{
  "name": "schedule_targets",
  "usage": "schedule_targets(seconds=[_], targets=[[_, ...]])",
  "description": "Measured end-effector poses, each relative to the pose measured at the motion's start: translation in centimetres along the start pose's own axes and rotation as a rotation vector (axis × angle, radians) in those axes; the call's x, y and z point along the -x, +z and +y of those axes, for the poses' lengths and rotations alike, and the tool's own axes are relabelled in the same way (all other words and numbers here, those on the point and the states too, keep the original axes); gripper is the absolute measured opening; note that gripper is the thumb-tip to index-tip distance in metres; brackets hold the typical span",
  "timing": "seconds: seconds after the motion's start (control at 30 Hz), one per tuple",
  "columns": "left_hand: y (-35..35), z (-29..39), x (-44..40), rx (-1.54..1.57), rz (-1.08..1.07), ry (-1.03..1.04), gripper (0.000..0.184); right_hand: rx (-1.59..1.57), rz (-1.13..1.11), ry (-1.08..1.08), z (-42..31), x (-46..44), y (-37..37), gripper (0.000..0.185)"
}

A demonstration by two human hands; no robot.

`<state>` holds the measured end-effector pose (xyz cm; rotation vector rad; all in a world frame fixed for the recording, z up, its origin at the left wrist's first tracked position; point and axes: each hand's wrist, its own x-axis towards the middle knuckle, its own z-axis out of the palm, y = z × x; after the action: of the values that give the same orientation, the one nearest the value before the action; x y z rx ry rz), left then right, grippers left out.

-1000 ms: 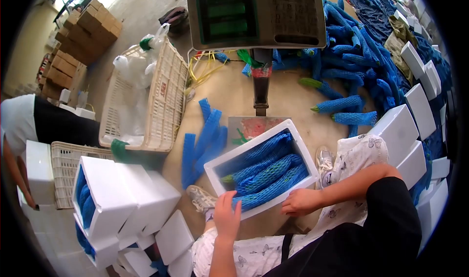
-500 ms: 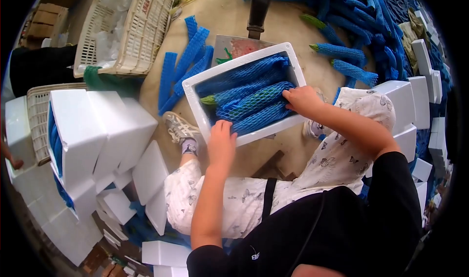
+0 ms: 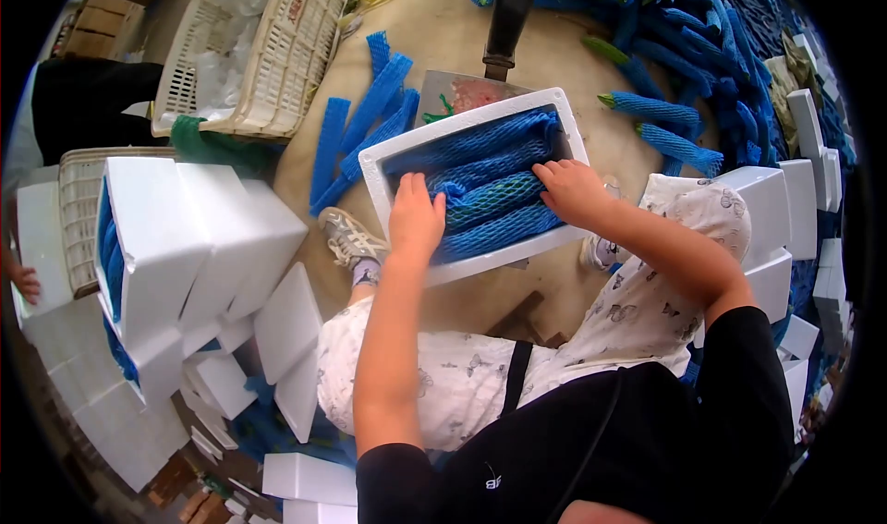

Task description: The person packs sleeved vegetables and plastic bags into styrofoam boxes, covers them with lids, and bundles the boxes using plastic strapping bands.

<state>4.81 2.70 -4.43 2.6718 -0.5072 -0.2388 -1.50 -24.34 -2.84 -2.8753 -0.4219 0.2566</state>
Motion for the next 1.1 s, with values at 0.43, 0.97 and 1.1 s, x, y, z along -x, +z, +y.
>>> schedule_targets(seconds=[0.43,0.97,1.1], targets=[[1.0,-0.7,-1.0,-0.191,-0.080,0.104,0.043,-0.163,0.015,-0.044,0.6,-0.2,-0.9,0.039],[3.4,-3.3,-5.5,0.481,-0.418,-0.474,0.081,-0.279,0.044,0.139,0.0,-0.1,-0.8,0.033],[-1.4,1.6,-5.0,0.051,-0.373,-0.454,0.066,-0.206,-0.039,0.072,-0.7,0.5,-0.9,0.047]])
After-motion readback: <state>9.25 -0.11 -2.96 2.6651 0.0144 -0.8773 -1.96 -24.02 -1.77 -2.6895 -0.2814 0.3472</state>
